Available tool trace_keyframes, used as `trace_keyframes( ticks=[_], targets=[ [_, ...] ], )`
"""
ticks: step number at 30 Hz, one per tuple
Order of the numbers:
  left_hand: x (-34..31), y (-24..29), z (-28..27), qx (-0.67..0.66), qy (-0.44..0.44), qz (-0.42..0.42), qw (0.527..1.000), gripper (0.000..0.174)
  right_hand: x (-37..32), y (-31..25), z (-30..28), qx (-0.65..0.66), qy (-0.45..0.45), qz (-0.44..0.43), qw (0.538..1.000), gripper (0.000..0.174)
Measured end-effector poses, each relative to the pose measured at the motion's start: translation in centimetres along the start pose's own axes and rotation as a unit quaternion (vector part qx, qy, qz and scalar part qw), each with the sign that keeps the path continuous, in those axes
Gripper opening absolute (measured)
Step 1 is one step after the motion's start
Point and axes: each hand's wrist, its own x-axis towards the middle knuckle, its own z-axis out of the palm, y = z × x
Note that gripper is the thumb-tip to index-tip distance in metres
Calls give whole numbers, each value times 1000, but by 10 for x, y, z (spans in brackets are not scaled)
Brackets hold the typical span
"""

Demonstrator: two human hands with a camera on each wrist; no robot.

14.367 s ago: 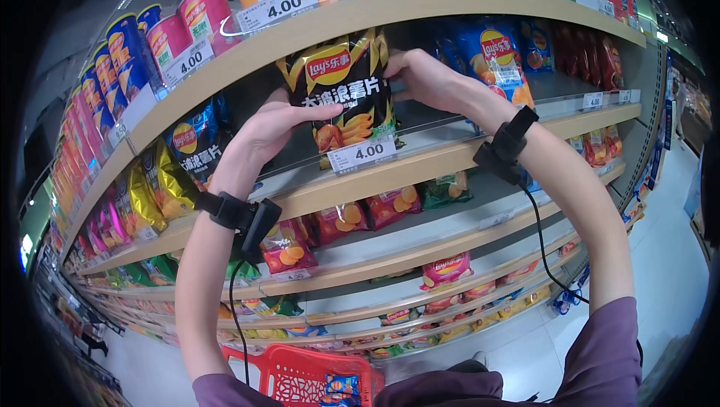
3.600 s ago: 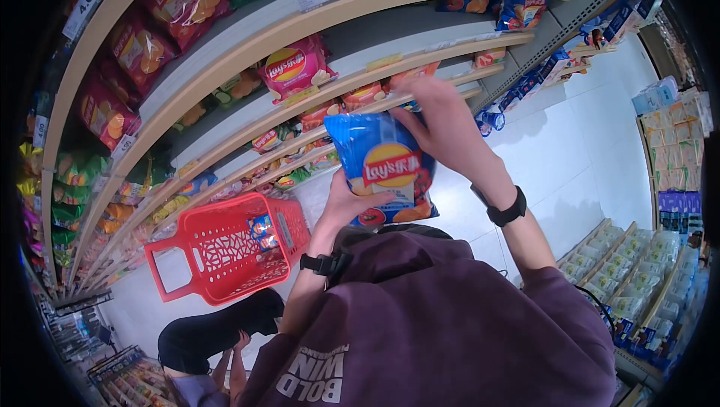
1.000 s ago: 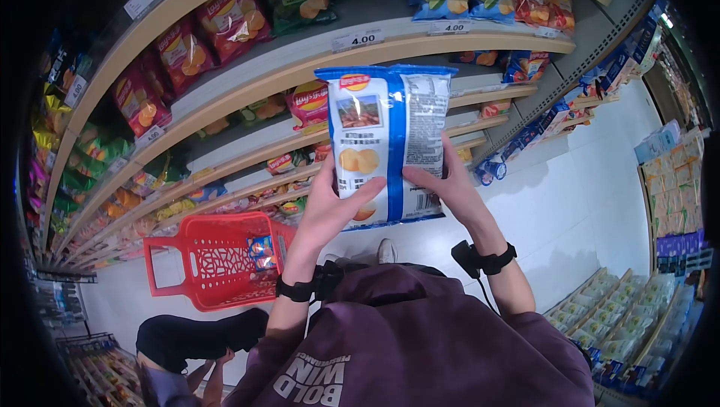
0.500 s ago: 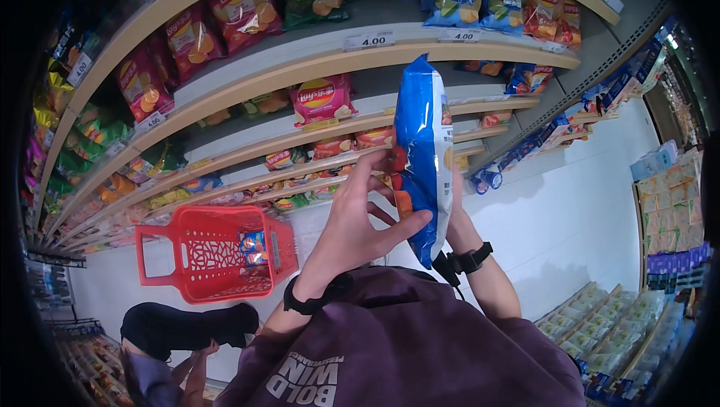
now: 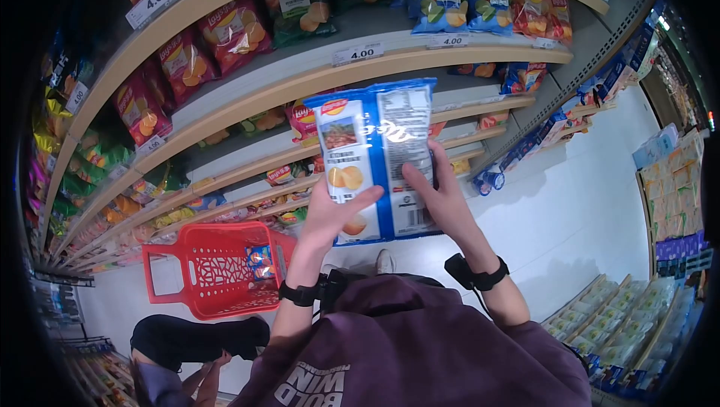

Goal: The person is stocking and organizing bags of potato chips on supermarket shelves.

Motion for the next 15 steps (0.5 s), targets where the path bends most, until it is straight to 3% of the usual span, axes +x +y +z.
trace_keyframes(
  ticks=[4,6,7,8,10,15],
  targets=[
    [5,-37,-34,-278,-49,-65,957,56,-12,-39,-1,3,-96,-10,995,56],
    [6,-50,-42,-422,-119,-94,894,62,-16,-47,5,28,-149,-42,988,59],
    [8,-53,-38,-486,-175,-79,853,56,-19,-55,10,22,-162,-45,986,61],
    [-1,-57,-33,-425,-122,-22,896,53,-22,-61,15,21,-182,-57,981,64],
    [-22,-18,-2,-392,-7,26,920,44,-25,-64,24,25,-204,-82,975,66],
    [-30,-29,-9,-355,41,53,933,41,-27,-64,35,10,-209,-127,970,63]
  ],
)
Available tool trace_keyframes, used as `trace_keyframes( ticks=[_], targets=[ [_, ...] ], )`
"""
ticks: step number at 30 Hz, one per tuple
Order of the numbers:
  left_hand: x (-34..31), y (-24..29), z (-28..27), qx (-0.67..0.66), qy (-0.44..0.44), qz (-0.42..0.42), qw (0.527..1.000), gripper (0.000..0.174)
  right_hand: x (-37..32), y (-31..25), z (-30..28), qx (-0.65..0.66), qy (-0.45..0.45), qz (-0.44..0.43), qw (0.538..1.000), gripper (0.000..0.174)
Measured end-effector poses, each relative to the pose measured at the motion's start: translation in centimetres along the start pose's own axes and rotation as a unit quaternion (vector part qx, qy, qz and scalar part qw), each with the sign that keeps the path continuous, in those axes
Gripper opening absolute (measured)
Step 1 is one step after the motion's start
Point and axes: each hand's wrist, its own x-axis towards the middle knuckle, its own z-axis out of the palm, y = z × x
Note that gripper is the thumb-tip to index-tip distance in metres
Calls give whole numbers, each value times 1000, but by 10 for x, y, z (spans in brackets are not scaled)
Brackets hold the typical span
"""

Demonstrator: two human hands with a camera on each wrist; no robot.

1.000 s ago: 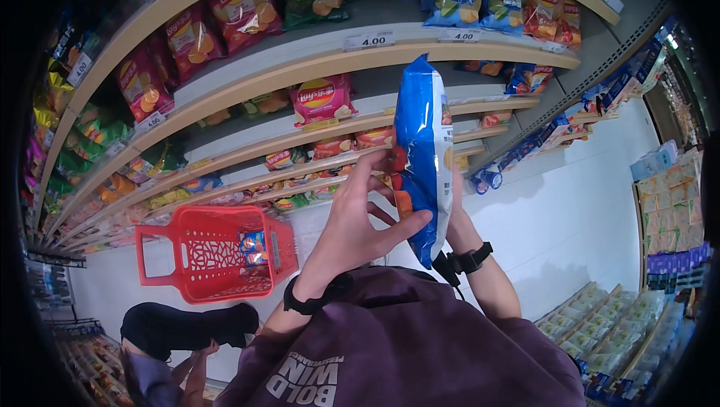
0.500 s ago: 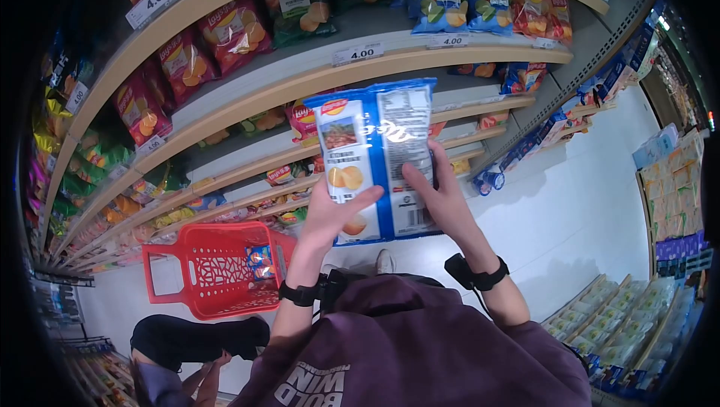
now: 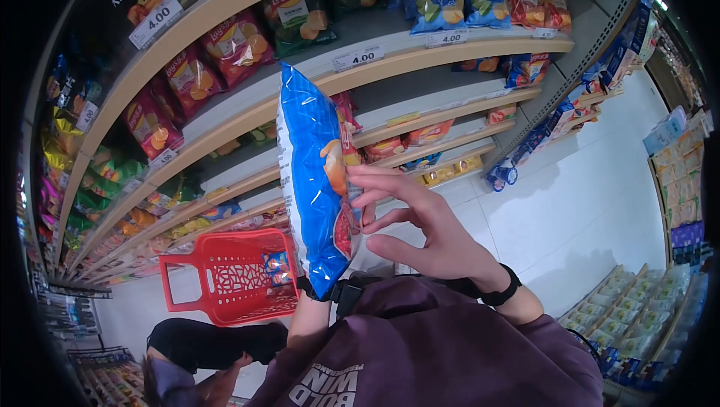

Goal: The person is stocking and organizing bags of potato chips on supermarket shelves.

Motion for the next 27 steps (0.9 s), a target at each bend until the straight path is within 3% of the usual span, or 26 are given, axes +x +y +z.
trace_keyframes(
  ticks=[4,5,7,8,11,12,15,17,20,21,22,24,26,27],
  targets=[
    [7,3,7,-37,-43,-18,998,40,-1,6,-3,-6,12,21,1000,62],
    [12,5,5,-15,-136,-7,991,45,-2,5,-5,-10,17,38,999,62],
    [24,0,-15,-119,-91,-108,983,60,-4,5,-11,-13,40,65,997,64],
    [31,3,-22,-101,-119,-130,979,65,-5,8,-16,-12,58,75,995,64],
    [28,13,-8,110,-19,-72,991,59,-10,20,-28,-17,109,109,988,68],
    [25,16,7,184,4,-35,982,57,-11,23,-30,-21,127,120,984,69],
    [25,16,20,345,8,-32,938,60,-13,34,-35,-58,157,141,976,69],
    [20,15,21,330,-55,-23,942,64,-16,48,-40,-70,183,133,972,66],
    [21,15,16,313,-105,-36,943,69,-23,62,-50,38,173,186,967,64],
    [22,11,13,315,-100,-36,943,69,-27,76,-51,-58,180,171,967,65],
    [23,6,10,315,-97,-38,943,68,-31,84,-50,-58,192,170,965,64],
    [23,-2,0,378,-56,-11,924,69,-37,91,-39,-276,252,71,925,64],
    [21,-7,-8,456,-29,37,889,70,-45,96,-35,-380,192,48,903,73],
    [22,-12,-19,504,-21,53,862,71,-48,98,-26,-309,159,83,934,74]
  ],
)
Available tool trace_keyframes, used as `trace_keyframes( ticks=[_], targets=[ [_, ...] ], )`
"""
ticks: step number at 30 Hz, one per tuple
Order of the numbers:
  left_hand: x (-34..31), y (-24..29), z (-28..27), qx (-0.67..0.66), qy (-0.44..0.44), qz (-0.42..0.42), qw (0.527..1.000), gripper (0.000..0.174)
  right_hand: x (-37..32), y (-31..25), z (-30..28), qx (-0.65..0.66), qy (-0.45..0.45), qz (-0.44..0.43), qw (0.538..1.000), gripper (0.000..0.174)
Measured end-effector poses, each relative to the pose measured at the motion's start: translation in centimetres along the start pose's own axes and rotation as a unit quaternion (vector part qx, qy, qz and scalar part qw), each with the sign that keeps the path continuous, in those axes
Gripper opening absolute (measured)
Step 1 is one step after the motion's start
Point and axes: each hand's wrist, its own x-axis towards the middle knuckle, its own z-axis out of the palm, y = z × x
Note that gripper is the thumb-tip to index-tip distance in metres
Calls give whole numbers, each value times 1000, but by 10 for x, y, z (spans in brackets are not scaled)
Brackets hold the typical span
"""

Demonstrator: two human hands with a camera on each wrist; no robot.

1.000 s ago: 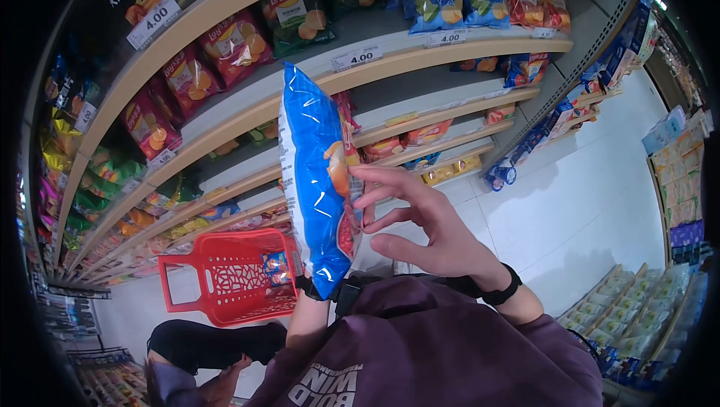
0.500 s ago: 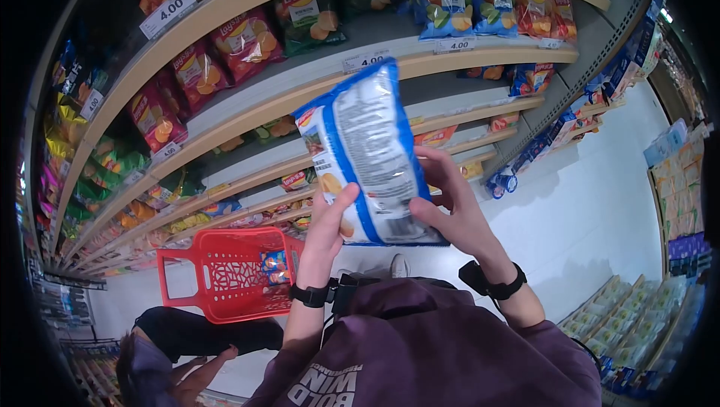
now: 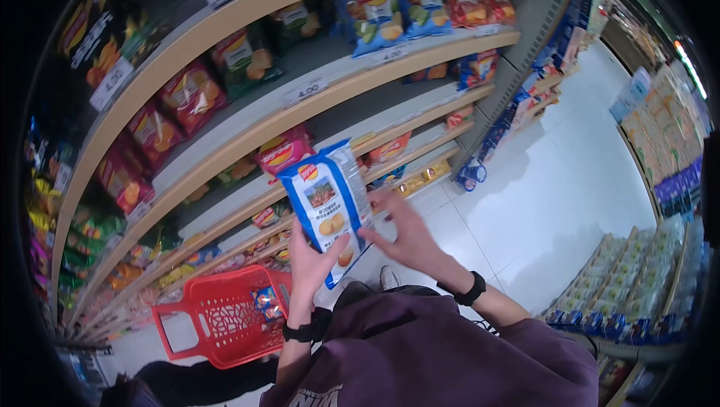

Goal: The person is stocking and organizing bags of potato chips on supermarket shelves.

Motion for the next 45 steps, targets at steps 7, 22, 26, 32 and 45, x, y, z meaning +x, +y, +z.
trace_keyframes(
  ticks=[7,22,26,32,45],
  targets=[
    [-10,4,-5,175,-101,116,972,62,-17,-19,34,181,-32,196,963,80],
    [19,-22,7,116,-166,107,973,52,-40,25,19,461,109,354,806,51],
    [25,-19,13,-169,-305,-160,924,62,-40,22,-3,517,104,342,778,46],
    [27,13,67,-192,-287,-160,925,64,-40,39,-55,536,85,331,772,50],
    [31,40,249,-164,-293,-193,922,48,-77,99,-219,415,105,325,844,78]
  ],
)
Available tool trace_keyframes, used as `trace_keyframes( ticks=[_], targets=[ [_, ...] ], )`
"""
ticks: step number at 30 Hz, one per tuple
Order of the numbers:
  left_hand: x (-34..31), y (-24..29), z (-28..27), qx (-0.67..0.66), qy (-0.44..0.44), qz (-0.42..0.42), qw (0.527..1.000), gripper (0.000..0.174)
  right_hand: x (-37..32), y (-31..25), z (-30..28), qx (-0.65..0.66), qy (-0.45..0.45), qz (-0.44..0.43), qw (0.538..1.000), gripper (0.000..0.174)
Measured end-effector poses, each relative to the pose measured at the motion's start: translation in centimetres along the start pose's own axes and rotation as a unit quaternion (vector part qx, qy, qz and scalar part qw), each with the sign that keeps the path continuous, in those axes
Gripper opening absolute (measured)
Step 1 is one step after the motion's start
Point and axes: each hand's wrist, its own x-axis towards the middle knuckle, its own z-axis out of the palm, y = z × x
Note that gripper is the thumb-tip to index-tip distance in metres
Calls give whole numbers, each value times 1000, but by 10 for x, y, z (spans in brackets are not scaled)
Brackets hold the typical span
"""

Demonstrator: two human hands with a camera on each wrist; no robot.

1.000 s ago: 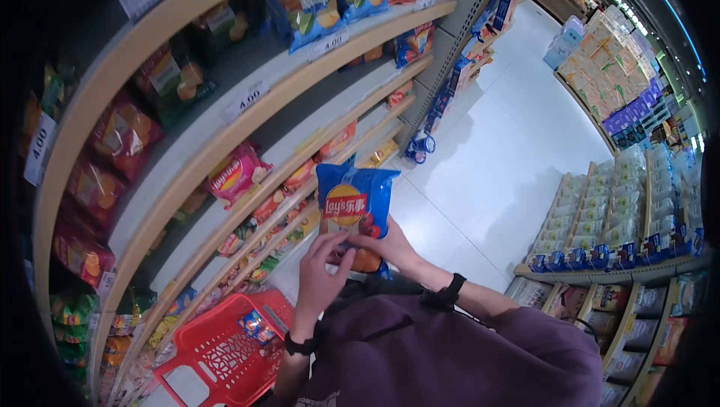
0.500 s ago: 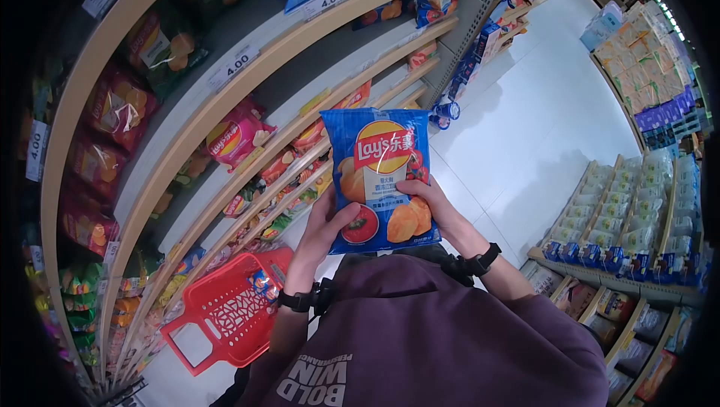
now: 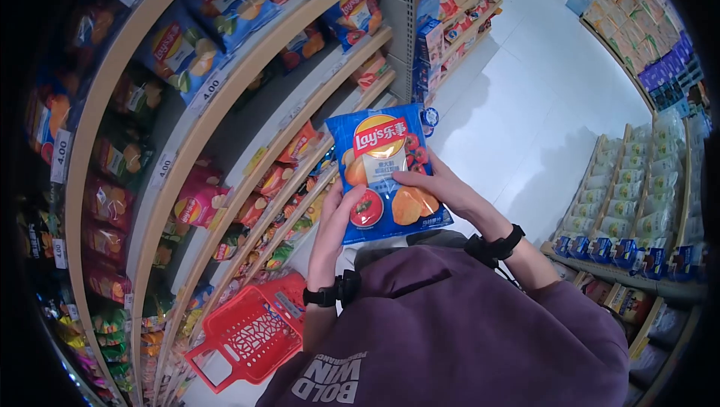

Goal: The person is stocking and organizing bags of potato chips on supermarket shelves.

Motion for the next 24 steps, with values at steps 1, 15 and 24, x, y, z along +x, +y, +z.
trace_keyframes(
  ticks=[1,15,24],
  targets=[
    [7,-1,11,15,-14,-1,1000,49,0,-1,-13,12,-2,18,1000,77],
    [72,-9,30,146,-28,-54,987,54,34,17,-77,-42,-107,-20,993,83],
    [123,-11,-19,48,66,-86,993,56,120,23,-58,-99,-14,46,994,94]
  ],
)
